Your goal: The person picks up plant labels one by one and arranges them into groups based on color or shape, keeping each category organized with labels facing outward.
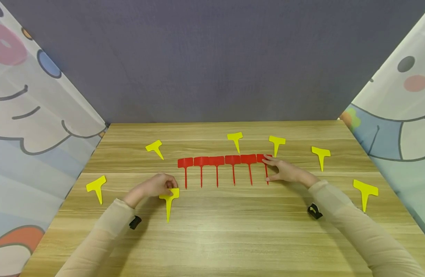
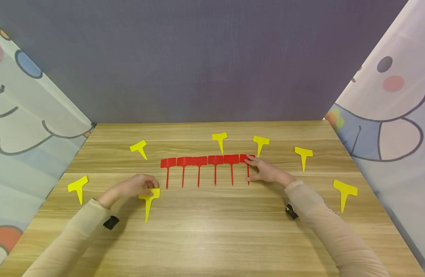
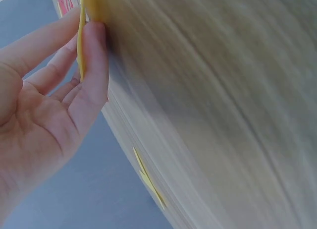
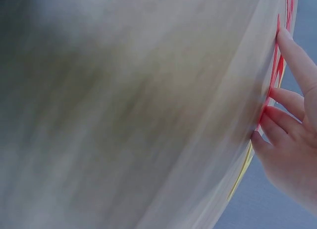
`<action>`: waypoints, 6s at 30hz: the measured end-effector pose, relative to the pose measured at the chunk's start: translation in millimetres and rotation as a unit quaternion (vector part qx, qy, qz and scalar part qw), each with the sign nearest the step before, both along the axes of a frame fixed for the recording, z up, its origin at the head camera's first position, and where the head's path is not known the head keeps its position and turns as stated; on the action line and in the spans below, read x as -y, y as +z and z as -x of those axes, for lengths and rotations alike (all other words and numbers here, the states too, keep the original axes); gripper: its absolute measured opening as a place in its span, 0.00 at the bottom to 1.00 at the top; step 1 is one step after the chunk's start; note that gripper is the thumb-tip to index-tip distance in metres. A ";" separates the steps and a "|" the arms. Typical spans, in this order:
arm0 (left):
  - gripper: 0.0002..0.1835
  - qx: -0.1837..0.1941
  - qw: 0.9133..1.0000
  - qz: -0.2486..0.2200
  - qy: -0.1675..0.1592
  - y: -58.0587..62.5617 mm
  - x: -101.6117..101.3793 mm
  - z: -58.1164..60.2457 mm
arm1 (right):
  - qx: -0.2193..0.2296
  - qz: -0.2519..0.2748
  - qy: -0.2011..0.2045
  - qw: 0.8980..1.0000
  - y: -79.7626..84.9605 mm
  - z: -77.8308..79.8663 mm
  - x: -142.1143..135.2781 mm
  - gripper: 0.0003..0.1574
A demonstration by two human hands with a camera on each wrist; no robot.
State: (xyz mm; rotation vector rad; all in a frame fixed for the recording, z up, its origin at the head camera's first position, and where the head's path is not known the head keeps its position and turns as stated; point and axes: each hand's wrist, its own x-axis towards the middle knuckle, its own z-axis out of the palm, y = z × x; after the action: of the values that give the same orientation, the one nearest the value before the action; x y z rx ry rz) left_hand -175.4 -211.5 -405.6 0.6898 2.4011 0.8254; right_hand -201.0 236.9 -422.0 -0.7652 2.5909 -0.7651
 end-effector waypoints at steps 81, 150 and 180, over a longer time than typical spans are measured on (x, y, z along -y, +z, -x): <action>0.16 -0.098 0.979 -0.009 0.176 7.7 47.2 70.0 | -0.013 -0.005 0.004 1.000 1.7 -1.9 0.6 0.47; 0.34 -0.075 0.958 0.048 0.272 -12.4 54.3 108.1 | 0.002 0.001 -0.003 1.000 1.2 -2.3 0.5 0.48; 0.26 -0.062 0.941 -0.011 0.332 -15.0 55.8 103.9 | -0.001 0.004 -0.005 1.000 -0.3 -2.7 0.2 0.48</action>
State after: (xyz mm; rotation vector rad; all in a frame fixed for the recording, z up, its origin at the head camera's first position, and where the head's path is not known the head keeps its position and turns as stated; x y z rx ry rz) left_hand -279.3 -267.3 -420.6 -0.0993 2.7751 1.0871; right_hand -198.4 236.7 -422.3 -0.7571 2.5957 -0.7788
